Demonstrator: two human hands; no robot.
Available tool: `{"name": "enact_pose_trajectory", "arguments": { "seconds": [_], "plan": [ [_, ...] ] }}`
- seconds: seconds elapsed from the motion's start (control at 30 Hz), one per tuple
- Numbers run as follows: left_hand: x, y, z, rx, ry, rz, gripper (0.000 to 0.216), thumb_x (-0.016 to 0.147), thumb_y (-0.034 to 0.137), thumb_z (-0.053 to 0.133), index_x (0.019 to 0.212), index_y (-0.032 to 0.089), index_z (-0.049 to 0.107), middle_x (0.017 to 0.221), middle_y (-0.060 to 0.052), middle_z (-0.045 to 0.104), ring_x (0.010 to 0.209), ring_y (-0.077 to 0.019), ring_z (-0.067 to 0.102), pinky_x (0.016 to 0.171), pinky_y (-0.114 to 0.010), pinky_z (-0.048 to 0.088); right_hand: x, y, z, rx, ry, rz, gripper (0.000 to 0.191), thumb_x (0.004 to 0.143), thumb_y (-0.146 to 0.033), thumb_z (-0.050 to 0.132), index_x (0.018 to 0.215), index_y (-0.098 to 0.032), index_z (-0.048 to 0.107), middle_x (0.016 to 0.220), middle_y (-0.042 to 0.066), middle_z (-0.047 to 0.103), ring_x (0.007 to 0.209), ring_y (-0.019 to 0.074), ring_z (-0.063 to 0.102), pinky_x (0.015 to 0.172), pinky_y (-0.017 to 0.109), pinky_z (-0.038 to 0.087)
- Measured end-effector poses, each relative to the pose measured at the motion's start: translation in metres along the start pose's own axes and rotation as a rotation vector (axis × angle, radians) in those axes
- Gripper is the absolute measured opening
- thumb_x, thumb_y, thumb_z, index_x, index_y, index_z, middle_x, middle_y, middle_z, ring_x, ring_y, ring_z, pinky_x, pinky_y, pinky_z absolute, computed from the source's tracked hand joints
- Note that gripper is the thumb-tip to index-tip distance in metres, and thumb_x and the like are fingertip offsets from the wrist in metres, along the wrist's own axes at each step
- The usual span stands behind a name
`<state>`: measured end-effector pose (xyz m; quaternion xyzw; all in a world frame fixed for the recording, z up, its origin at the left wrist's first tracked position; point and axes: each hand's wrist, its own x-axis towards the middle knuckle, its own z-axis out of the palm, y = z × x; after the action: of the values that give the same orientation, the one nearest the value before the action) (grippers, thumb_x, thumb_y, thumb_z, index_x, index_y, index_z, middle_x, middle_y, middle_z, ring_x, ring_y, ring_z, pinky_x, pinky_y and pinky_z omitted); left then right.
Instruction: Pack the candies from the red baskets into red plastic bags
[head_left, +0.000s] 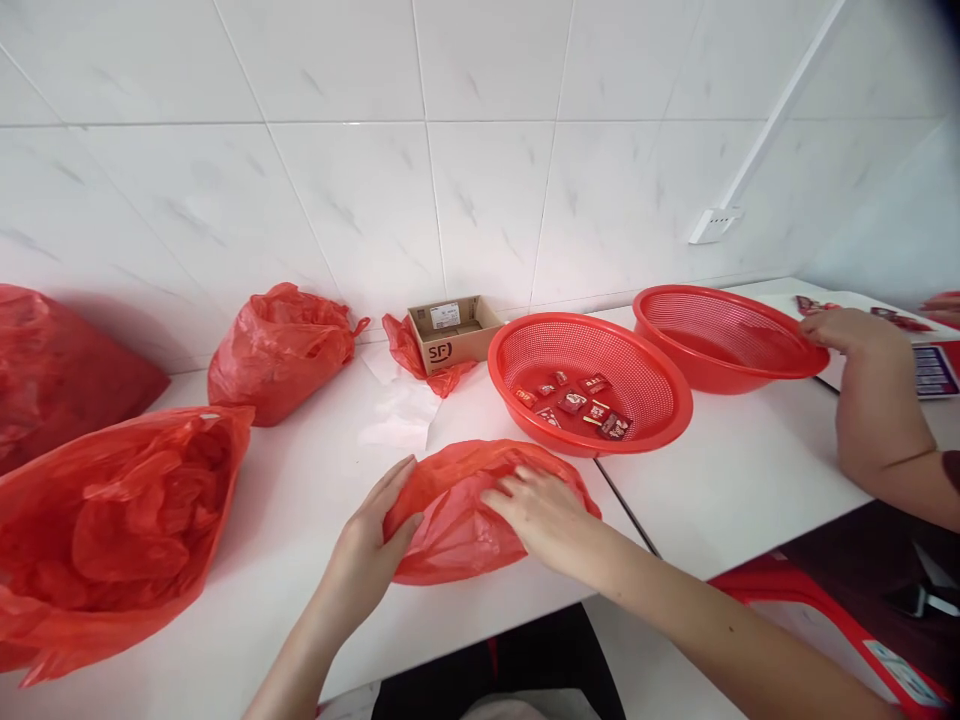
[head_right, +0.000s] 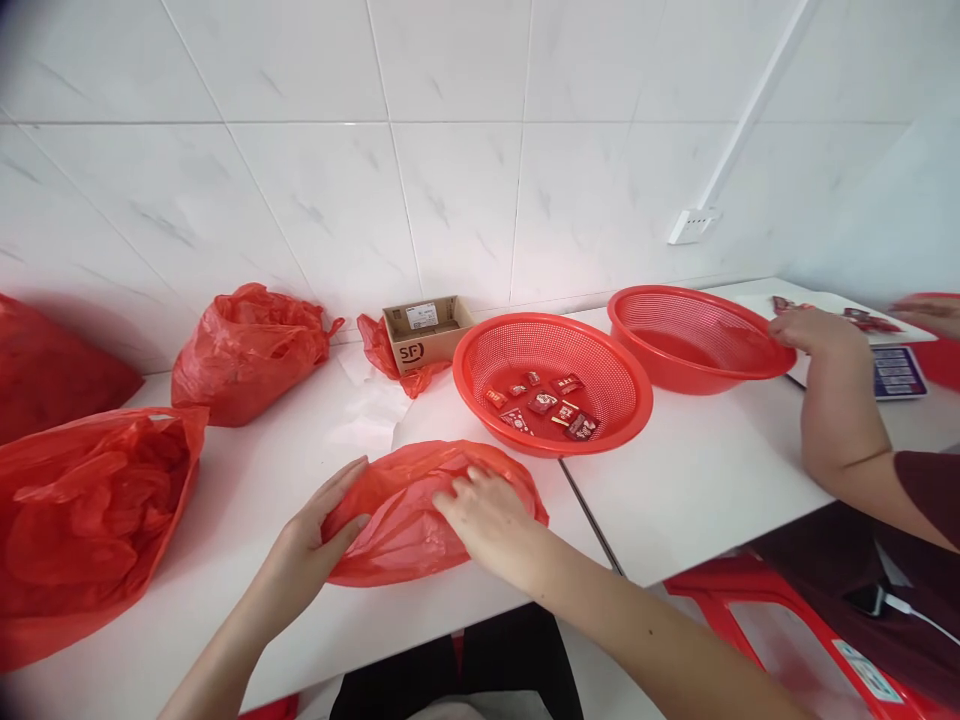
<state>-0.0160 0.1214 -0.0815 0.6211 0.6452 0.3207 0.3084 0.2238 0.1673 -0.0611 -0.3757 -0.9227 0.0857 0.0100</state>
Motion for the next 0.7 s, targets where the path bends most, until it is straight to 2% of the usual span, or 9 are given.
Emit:
{"name": "enact_pose_trajectory", "arguments": {
  "seconds": [0.07, 0.13, 0.2, 0.23, 0.33, 0.4, 0.5, 0.6, 0.7],
  "plan": [
    [0.0, -0.003, -0.01, 0.032, 0.076, 0.032, 0.061, 0.091, 0.037, 0.049, 0.149, 0.026, 0.035, 0.159, -0.002, 0.031, 0.146, -0.0197, 0.026, 0.121, -0.038, 0.019, -0.006, 0.008, -0.007, 0.043, -0.162, 0.041, 0.045, 0.073, -0.006, 0.061, 0.115, -0.019, 0.066, 0.102, 0.013, 0.07, 0.092, 0.0301, 0.065, 0.074, 0.039, 0.05],
    [0.0, -0.01, -0.02, 0.076, 0.221, 0.047, 0.059, 0.091, 0.031, 0.047, 0.148, 0.023, 0.036, 0.158, -0.004, 0.032, 0.146, -0.0199, 0.027, 0.121, -0.038, 0.019, -0.013, 0.016, -0.015, 0.152, -0.332, 0.043, 0.04, 0.067, -0.011, 0.066, 0.105, -0.023, 0.07, 0.09, 0.007, 0.071, 0.079, 0.0265, 0.066, 0.062, 0.033, 0.049],
    [0.001, -0.016, -0.027, 0.11, 0.338, 0.063, 0.055, 0.09, 0.025, 0.044, 0.145, 0.025, 0.041, 0.156, -0.005, 0.037, 0.144, -0.0204, 0.031, 0.12, -0.04, 0.022, -0.019, 0.022, -0.022, 0.307, -0.385, 0.03, 0.038, 0.071, -0.017, 0.066, 0.107, -0.029, 0.071, 0.083, 0.002, 0.071, 0.075, 0.0234, 0.067, 0.057, 0.029, 0.046],
    [0.0, -0.018, -0.029, 0.111, 0.354, 0.075, 0.053, 0.089, 0.023, 0.044, 0.141, 0.026, 0.044, 0.154, -0.005, 0.039, 0.143, -0.0208, 0.033, 0.119, -0.041, 0.023, -0.02, 0.024, -0.024, 0.38, -0.351, 0.028, 0.04, 0.075, -0.022, 0.066, 0.114, -0.031, 0.069, 0.087, 0.002, 0.072, 0.08, 0.0232, 0.067, 0.058, 0.028, 0.047],
    [-0.003, -0.018, -0.026, 0.042, 0.257, 0.112, 0.032, 0.087, 0.023, 0.046, 0.118, 0.027, 0.058, 0.148, -0.006, 0.044, 0.139, -0.024, 0.039, 0.112, -0.042, 0.034, -0.014, 0.024, -0.021, 0.46, -0.131, 0.014, 0.043, 0.089, -0.033, 0.059, 0.132, -0.03, 0.06, 0.112, 0.006, 0.071, 0.103, 0.0251, 0.065, 0.08, 0.035, 0.051],
    [-0.007, -0.012, -0.021, 0.003, 0.103, 0.13, 0.017, 0.086, 0.021, 0.045, 0.089, 0.024, 0.061, 0.141, -0.008, 0.051, 0.139, -0.0266, 0.038, 0.104, -0.039, 0.042, -0.005, 0.022, -0.01, 0.413, 0.027, -0.045, 0.035, 0.095, -0.026, 0.049, 0.127, -0.027, 0.063, 0.119, 0.007, 0.069, 0.11, 0.0233, 0.062, 0.091, 0.037, 0.048],
    [-0.013, -0.001, -0.014, 0.011, -0.141, 0.094, 0.026, 0.083, 0.015, 0.04, 0.068, 0.023, 0.06, 0.123, -0.008, 0.063, 0.125, -0.0273, 0.053, 0.091, -0.034, 0.049, 0.01, 0.018, 0.009, 0.281, 0.156, -0.158, 0.035, 0.096, -0.013, 0.043, 0.12, -0.022, 0.066, 0.117, 0.007, 0.068, 0.111, 0.0207, 0.059, 0.097, 0.037, 0.045],
    [-0.017, 0.004, -0.011, 0.032, -0.214, 0.02, 0.033, 0.087, 0.02, 0.038, 0.087, 0.026, 0.071, 0.115, -0.005, 0.068, 0.104, -0.0241, 0.065, 0.087, -0.034, 0.051, 0.014, 0.021, 0.02, 0.159, 0.131, -0.139, 0.047, 0.087, -0.011, 0.057, 0.133, -0.023, 0.058, 0.132, 0.011, 0.058, 0.128, 0.0272, 0.045, 0.106, 0.045, 0.038],
    [-0.016, 0.0, -0.014, 0.177, -0.098, 0.002, 0.039, 0.088, 0.029, 0.047, 0.122, 0.03, 0.065, 0.134, -0.005, 0.06, 0.11, -0.026, 0.064, 0.092, -0.036, 0.051, 0.01, 0.028, 0.018, 0.194, -0.085, 0.021, 0.094, 0.066, -0.011, 0.073, 0.15, -0.031, 0.034, 0.15, 0.013, 0.04, 0.135, 0.0368, 0.037, 0.102, 0.052, 0.041]
  ]
}}
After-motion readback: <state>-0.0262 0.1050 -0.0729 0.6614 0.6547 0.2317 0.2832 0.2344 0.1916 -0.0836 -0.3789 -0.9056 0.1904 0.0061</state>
